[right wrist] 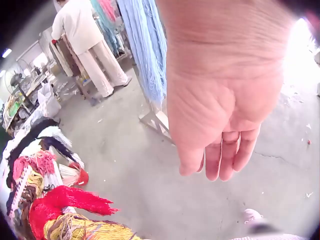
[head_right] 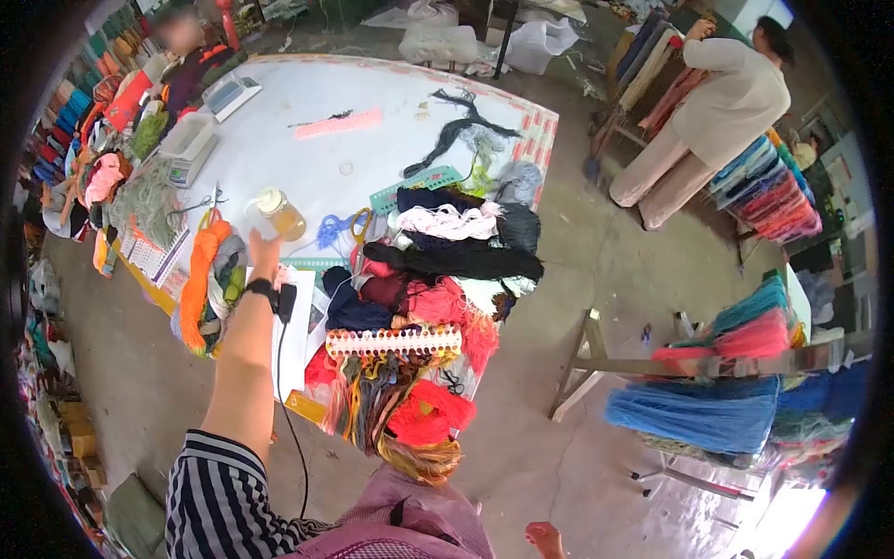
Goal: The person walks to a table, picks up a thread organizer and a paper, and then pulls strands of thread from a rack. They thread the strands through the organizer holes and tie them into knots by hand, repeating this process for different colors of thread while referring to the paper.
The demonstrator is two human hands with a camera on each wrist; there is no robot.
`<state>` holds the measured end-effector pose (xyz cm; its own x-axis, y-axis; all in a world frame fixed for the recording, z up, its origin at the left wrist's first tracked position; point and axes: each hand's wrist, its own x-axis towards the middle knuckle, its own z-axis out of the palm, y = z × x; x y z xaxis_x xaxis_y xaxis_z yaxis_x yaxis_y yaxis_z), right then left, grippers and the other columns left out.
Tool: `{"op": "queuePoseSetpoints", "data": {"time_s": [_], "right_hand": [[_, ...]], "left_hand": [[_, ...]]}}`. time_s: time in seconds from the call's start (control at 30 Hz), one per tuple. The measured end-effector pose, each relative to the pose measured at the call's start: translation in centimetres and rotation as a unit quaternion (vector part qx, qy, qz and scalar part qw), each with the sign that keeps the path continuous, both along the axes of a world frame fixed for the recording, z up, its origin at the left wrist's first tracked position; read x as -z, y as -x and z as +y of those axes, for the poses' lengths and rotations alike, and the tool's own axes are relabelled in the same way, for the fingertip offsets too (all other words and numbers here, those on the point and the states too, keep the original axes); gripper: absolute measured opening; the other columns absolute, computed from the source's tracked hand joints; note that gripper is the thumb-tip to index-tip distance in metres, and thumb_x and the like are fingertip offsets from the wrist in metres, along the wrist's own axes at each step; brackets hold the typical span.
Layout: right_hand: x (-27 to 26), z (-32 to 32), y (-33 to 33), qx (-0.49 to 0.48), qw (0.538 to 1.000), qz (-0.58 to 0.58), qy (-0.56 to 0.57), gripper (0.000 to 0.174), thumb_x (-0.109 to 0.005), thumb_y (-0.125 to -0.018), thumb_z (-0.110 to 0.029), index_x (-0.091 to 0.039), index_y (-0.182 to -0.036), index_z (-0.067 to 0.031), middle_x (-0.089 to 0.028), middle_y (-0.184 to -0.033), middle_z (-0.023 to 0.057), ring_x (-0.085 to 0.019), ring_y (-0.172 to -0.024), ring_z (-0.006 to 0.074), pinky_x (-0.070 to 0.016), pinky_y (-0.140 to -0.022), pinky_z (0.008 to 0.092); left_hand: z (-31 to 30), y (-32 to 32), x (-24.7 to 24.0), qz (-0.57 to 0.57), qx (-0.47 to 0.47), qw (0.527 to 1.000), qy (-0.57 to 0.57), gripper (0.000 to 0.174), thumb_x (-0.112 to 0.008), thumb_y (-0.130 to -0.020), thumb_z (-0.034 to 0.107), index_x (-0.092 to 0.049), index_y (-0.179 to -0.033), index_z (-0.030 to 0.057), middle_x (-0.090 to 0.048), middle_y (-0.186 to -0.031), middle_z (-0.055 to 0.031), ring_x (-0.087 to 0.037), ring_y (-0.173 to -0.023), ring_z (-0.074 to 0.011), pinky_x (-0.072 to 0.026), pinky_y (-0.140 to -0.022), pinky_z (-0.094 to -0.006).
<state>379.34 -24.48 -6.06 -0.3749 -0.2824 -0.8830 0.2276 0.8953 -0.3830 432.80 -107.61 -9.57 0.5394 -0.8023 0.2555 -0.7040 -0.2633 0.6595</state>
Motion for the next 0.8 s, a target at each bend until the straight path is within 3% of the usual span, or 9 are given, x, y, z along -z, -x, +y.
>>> {"op": "queuePoseSetpoints", "data": {"time_s": [0.1,0.17,0.23,0.3,0.37,0.5,0.6,0.73,0.8], "right_hand": [[-0.2,2.5,-0.4,0.005,0.999,0.012,0.047,0.012,-0.071,-0.083,-0.012,-0.069,-0.092,-0.0050,-0.069,-0.079,0.0057,-0.067,-0.070,0.0133,-0.0542,-0.060,0.0272],[-0.5,5.9,-0.3,0.039,0.997,-0.002,0.071,0.020,-0.071,-0.083,-0.017,-0.067,-0.098,-0.0053,-0.068,-0.085,0.0062,-0.065,-0.075,0.0148,-0.0527,-0.064,0.0282],[-0.4,9.6,0.1,0.076,0.992,-0.014,0.102,0.028,-0.071,-0.083,-0.022,-0.065,-0.105,-0.0055,-0.068,-0.091,0.0067,-0.064,-0.081,0.0162,-0.0513,-0.069,0.0293],[-0.1,14.5,1.1,0.105,0.986,-0.030,0.128,0.036,-0.071,-0.083,-0.027,-0.063,-0.111,-0.0058,-0.067,-0.097,0.0072,-0.062,-0.086,0.0177,-0.0498,-0.074,0.0304],[-0.2,20.6,1.9,0.136,0.978,-0.046,0.151,0.044,-0.071,-0.083,-0.032,-0.062,-0.118,-0.0061,-0.066,-0.103,0.0077,-0.061,-0.092,0.0191,-0.0483,-0.079,0.0315],[-1.2,33.1,2.1,0.218,0.964,-0.006,0.153,0.036,-0.062,-0.088,-0.031,-0.063,-0.116,-0.0069,-0.067,-0.097,0.0034,-0.060,-0.082,0.0160,-0.0484,-0.073,0.0297],[-1.5,39.9,2.9,0.129,0.986,0.080,0.067,0.031,-0.065,-0.086,-0.028,-0.066,-0.111,-0.0096,-0.065,-0.087,0.0017,-0.058,-0.073,0.0186,-0.0475,-0.066,0.0311],[2.7,50.8,1.3,-0.028,0.976,0.209,0.049,0.035,-0.070,-0.076,-0.030,-0.069,-0.107,-0.0130,-0.069,-0.095,0.0061,-0.065,-0.080,0.0234,-0.0529,-0.068,0.0363],[6.2,54.9,-0.2,-0.065,0.958,0.277,0.026,0.037,-0.072,-0.071,-0.031,-0.071,-0.105,-0.0147,-0.071,-0.099,0.0083,-0.068,-0.083,0.0258,-0.0556,-0.069,0.0389]], "left_hand": [[8.7,2.3,-3.3,0.140,0.049,0.986,-0.079,0.048,-0.072,-0.075,0.019,-0.057,-0.116,0.0016,-0.061,-0.117,-0.0181,-0.059,-0.107,-0.0341,-0.0439,-0.094,-0.0427],[12.9,2.1,1.3,0.079,0.161,0.982,-0.062,0.025,-0.064,-0.078,0.013,-0.062,-0.101,0.0022,-0.065,-0.102,-0.0145,-0.061,-0.094,-0.0309,-0.0470,-0.084,-0.0413],[22.7,9.2,-3.0,0.108,0.218,0.969,0.040,0.012,-0.060,-0.080,0.008,-0.064,-0.090,0.0033,-0.066,-0.089,-0.0099,-0.063,-0.087,-0.0244,-0.0490,-0.078,-0.0363],[33.5,15.8,-9.4,0.325,0.348,0.879,-0.026,0.012,-0.059,-0.085,0.006,-0.065,-0.096,0.0053,-0.068,-0.081,-0.0045,-0.064,-0.076,-0.0122,-0.0502,-0.067,-0.0271],[43.1,21.6,-12.2,0.379,0.411,0.821,-0.120,0.011,-0.061,-0.089,0.010,-0.064,-0.097,0.0043,-0.070,-0.085,-0.0041,-0.064,-0.073,-0.0102,-0.0504,-0.065,-0.0243],[58.4,33.6,-14.2,0.336,0.613,0.683,-0.212,0.013,-0.061,-0.091,0.013,-0.064,-0.099,0.0035,-0.071,-0.087,-0.0058,-0.067,-0.080,-0.0120,-0.0518,-0.067,-0.0255],[67.4,43.3,-16.3,0.244,0.739,0.585,-0.226,0.017,-0.063,-0.088,0.018,-0.065,-0.100,0.0056,-0.072,-0.090,-0.0062,-0.068,-0.083,-0.0174,-0.0522,-0.072,-0.0317],[76.7,53.3,-23.5,0.070,0.855,0.472,-0.203,0.019,-0.061,-0.087,0.021,-0.065,-0.099,0.0069,-0.071,-0.094,-0.0085,-0.068,-0.084,-0.0231,-0.0519,-0.074,-0.0366],[80.4,57.5,-22.6,0.074,0.885,0.420,-0.188,0.019,-0.061,-0.087,0.021,-0.065,-0.100,0.0071,-0.071,-0.094,-0.0093,-0.068,-0.084,-0.0234,-0.0521,-0.075,-0.0366]]}}
